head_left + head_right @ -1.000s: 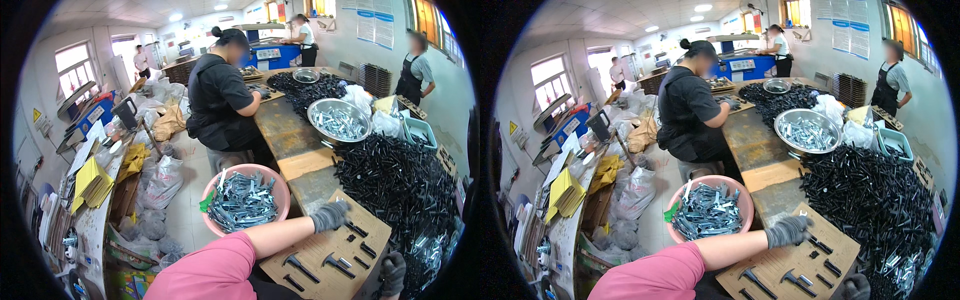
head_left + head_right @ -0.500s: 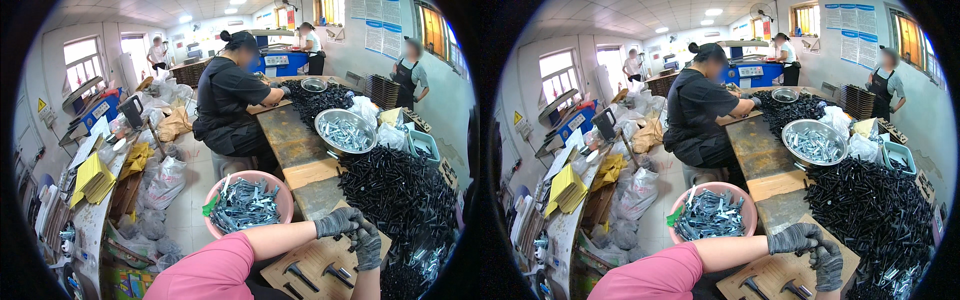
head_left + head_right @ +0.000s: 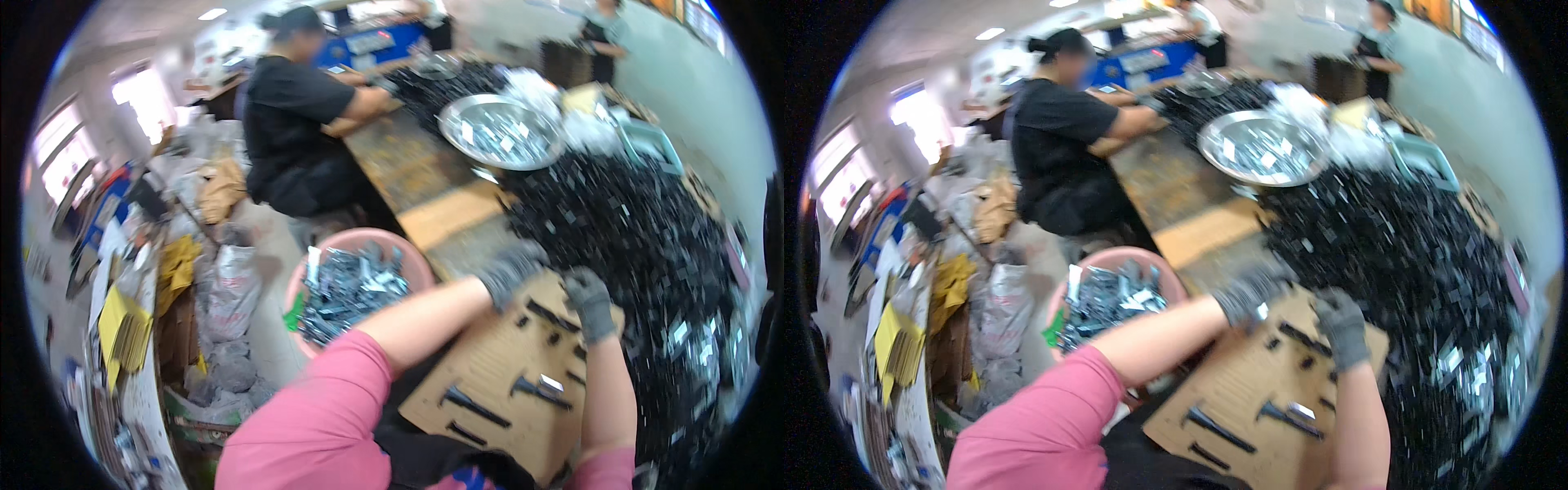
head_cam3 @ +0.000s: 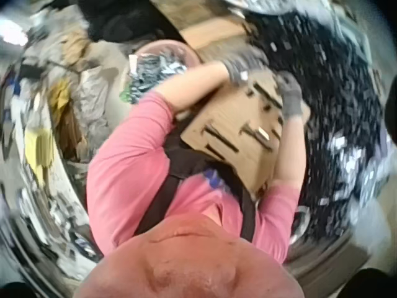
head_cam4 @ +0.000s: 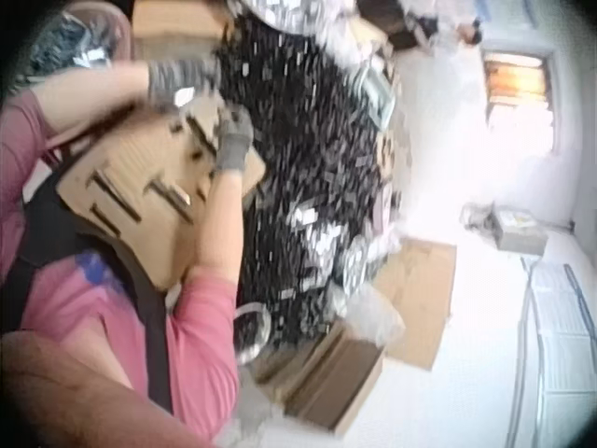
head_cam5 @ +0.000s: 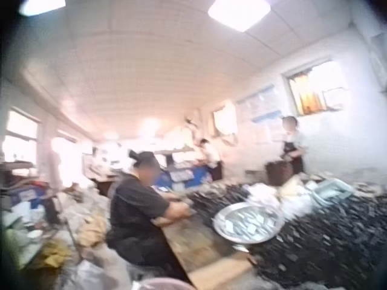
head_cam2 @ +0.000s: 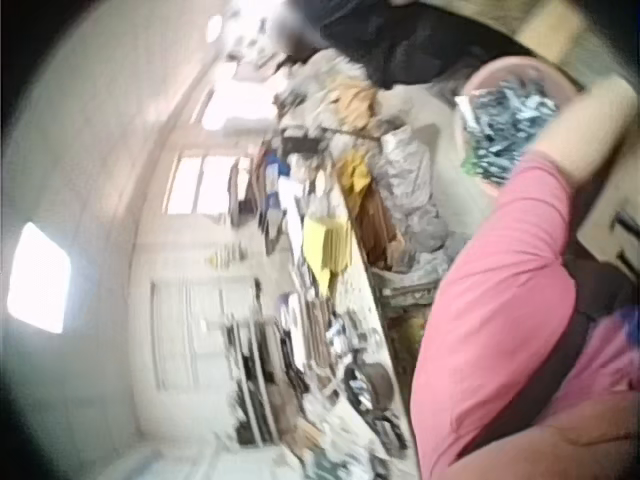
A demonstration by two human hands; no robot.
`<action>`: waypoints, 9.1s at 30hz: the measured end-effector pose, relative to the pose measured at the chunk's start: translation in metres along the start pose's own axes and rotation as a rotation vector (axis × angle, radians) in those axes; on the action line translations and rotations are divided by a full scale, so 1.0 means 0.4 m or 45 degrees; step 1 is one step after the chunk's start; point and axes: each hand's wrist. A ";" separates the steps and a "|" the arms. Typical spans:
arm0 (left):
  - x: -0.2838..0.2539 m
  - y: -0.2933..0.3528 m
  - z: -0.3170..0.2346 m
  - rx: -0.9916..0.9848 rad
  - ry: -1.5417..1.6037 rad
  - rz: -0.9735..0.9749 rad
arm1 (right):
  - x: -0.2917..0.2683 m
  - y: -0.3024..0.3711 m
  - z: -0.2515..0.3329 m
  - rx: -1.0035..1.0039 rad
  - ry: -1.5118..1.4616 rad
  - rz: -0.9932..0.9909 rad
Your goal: The person assembles small hardware kits by picking black metal rods and small fasteners from piles on a table and placing them into designated slots on cardboard templates. They repeat this process for multiple templates, organizing the components into neat rows.
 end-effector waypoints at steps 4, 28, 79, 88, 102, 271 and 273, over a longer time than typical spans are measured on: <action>0.009 -0.050 -0.023 -0.198 -0.532 0.283 | -0.033 -0.036 -0.040 0.140 0.038 0.079; 0.068 -0.119 -0.007 -0.437 -0.860 0.865 | -0.013 -0.097 -0.013 0.156 1.048 0.163; -0.045 0.236 -0.135 -0.135 -0.537 -0.049 | -0.518 0.801 -0.455 0.524 1.231 -1.101; -0.072 0.589 -0.247 -0.824 -0.076 -0.108 | -0.260 0.633 -0.310 -0.201 0.481 -0.651; -0.040 0.679 -0.324 -0.949 -0.238 0.182 | -0.141 0.565 -0.300 -0.016 1.285 -0.428; 0.265 0.127 -0.064 0.390 -1.156 0.446 | -0.498 0.871 0.112 -0.592 0.638 -0.960; 0.254 0.142 -0.077 0.383 -1.126 0.448 | -0.499 0.882 0.124 -0.631 0.639 -0.958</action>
Point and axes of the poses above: each hand's wrist, its own y-axis away from the middle knuckle, its own x-axis out of the palm, z = x × y, and after that the axes turned 11 degrees about x, right-handed
